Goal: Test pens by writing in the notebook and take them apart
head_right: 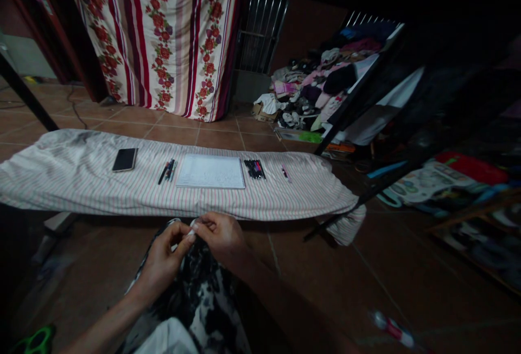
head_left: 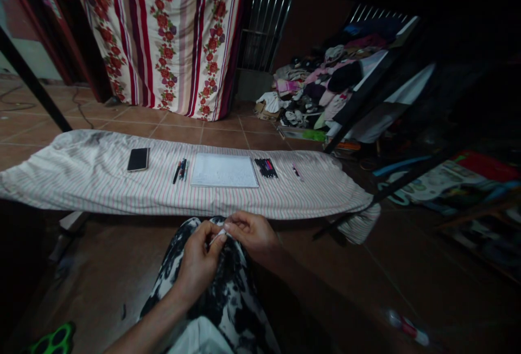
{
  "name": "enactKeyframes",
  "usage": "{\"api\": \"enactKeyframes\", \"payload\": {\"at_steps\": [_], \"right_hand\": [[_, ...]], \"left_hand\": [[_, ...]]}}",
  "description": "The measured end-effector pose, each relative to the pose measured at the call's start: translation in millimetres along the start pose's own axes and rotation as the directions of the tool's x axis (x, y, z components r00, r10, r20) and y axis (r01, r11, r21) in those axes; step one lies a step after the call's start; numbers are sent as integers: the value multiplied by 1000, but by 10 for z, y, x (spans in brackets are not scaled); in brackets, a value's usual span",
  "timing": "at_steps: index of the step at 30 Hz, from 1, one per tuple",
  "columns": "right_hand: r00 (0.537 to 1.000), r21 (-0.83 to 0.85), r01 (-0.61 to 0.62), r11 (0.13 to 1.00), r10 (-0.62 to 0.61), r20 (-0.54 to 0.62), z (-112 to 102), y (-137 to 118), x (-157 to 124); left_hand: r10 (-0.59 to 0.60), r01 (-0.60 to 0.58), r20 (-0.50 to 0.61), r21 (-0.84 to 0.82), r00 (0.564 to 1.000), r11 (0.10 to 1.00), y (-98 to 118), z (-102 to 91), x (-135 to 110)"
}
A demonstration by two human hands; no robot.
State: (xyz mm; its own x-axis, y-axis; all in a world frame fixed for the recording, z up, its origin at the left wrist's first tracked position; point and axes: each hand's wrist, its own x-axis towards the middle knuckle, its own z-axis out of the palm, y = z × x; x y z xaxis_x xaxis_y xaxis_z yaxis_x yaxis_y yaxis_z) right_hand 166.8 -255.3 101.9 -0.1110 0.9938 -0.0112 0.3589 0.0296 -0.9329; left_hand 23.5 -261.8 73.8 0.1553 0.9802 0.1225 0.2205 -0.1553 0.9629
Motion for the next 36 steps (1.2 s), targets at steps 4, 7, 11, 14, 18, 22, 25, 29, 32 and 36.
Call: {"api": "enactKeyframes", "payload": {"at_steps": [4,7,11,14,18,22,25,29,32,36], "right_hand": [[998,73,-59,996,56,35,-49,66,31],[997,15,-61,998,61,-45,-72,137,51],[994,-60,-57,997,51,-98,-105,182,96],[993,-106,-1,994,-11,-118,-155,186,129],[933,-378,247,892,-324,-154,-205,332,157],[807,-654,473,590,-588,53,-191,608,192],[741,-697,551,459,-653,155,-168,756,240],[678,-693,574,436,-727,104,-177,834,326],[661,-688,573,445,-747,68,-205,875,384],[695,-645,529,551,-718,-44,-233,962,452]], "left_hand": [[12,-12,30,3,999,1000,11,40,40],[4,-5,35,45,999,999,-6,102,69],[-33,33,20,0,999,999,-80,206,164],[-165,179,78,-239,983,954,-106,260,291],[-439,479,233,-627,868,615,-68,289,488],[-544,567,345,-761,765,316,-56,345,658],[-598,567,353,-796,720,212,-84,430,746],[-618,580,400,-806,677,113,-101,538,820],[-587,587,425,-802,689,108,-83,572,870],[-510,593,439,-784,739,184,-91,569,959]]}}
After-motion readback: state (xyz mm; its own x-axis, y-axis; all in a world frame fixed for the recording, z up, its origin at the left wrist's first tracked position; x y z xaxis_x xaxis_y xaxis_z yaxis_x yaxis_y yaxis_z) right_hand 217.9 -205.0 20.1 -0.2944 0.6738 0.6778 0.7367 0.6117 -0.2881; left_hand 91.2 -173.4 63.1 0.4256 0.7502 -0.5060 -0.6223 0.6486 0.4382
